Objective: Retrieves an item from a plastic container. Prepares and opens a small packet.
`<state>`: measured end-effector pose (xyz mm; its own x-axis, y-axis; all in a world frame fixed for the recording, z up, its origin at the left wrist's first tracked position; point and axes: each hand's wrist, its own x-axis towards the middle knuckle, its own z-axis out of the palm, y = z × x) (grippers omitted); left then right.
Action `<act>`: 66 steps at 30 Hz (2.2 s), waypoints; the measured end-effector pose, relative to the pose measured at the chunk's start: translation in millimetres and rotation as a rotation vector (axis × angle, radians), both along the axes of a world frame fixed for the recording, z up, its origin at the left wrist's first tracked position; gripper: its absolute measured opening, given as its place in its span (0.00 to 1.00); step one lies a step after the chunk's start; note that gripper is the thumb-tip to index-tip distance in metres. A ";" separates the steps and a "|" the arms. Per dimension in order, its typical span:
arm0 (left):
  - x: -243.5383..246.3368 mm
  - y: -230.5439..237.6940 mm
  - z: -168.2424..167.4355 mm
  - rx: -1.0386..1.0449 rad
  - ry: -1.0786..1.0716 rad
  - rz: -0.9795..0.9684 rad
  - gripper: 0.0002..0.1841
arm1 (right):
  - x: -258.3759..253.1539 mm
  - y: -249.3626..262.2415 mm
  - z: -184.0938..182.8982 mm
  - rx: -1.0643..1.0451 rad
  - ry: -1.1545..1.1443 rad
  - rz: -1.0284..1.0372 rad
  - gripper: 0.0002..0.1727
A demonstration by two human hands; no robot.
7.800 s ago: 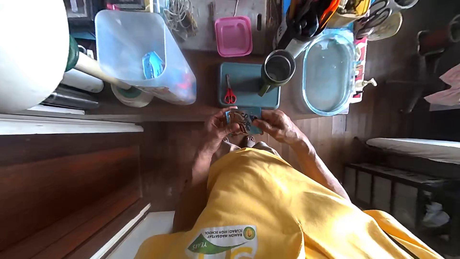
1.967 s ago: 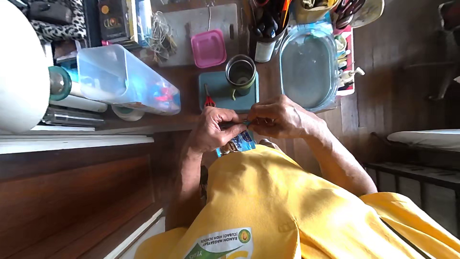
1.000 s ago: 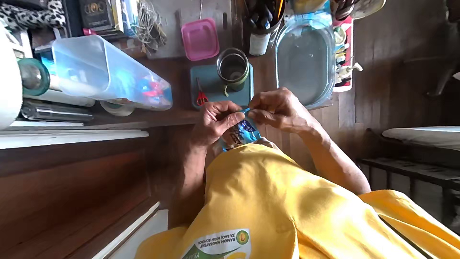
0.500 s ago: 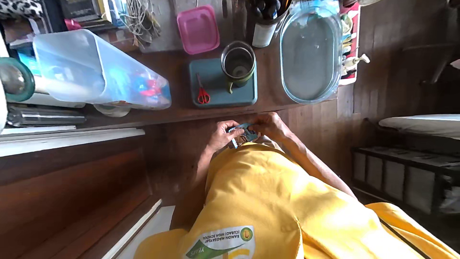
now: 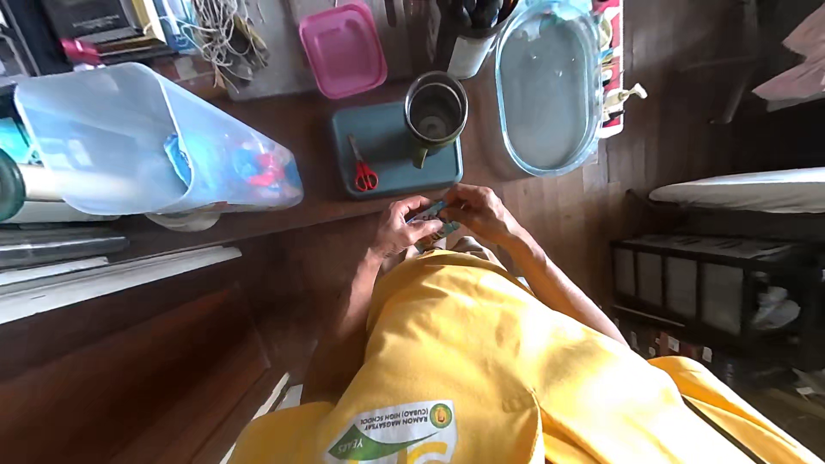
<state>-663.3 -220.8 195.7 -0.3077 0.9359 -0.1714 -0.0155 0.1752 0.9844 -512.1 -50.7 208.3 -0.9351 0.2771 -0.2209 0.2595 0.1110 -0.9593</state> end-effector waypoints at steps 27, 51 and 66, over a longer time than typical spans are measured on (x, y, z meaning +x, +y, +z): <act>-71.8 -57.0 -41.2 0.190 -0.340 -0.011 0.48 | -53.8 -31.6 68.6 0.172 0.146 0.335 0.11; -65.7 -92.1 -16.4 0.105 0.070 0.165 0.25 | -108.7 -59.4 16.5 0.332 0.082 0.524 0.09; -50.0 -132.0 -48.7 -0.148 -0.460 0.729 0.12 | -184.8 -80.6 -88.3 0.699 -0.451 0.035 0.25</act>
